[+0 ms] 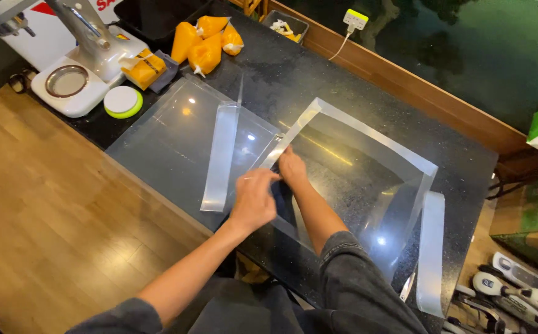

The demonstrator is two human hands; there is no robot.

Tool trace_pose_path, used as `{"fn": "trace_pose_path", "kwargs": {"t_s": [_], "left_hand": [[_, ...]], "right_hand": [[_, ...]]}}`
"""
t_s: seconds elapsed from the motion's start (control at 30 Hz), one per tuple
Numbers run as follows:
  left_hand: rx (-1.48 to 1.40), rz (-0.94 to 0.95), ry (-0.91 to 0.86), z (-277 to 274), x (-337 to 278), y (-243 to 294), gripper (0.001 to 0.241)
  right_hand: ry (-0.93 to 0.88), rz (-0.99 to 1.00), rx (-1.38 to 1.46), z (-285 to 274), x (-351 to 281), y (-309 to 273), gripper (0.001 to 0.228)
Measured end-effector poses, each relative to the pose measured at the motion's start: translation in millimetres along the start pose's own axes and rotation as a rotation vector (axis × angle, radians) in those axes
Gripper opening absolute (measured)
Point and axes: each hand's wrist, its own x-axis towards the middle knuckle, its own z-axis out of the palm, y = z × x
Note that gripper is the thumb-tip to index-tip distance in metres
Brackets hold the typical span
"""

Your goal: The person folds and presses strips of clear tape along the edges of transparent plastic sheets on a black countertop, aligning the sheets and smoothing the tape seams by hand. They occasionally pick up scissors to trim the tape and continue pressing the seams closed.

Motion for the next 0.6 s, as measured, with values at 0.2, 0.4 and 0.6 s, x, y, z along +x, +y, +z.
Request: {"fn": "trace_pose_path", "kwargs": {"t_s": [0.2,0.4,0.6], "left_hand": [[-0.213,0.087,-0.259,148.0,6.8,-48.9,0.056],[0.135,-0.194,-0.491,153.8,31.9,-30.2,0.04],[-0.103,-0.484,-0.468,169.9,40.0,-27.7,0.092]], "right_hand": [[-0.142,-0.146,0.146,-7.9,-25.0,5.2,0.036],[-0.301,-0.321,0.349,-6.0,-48.2,7.8,0.046],[0.012,-0.563,-0.334,143.2,-43.8,98.7,0.047]]}}
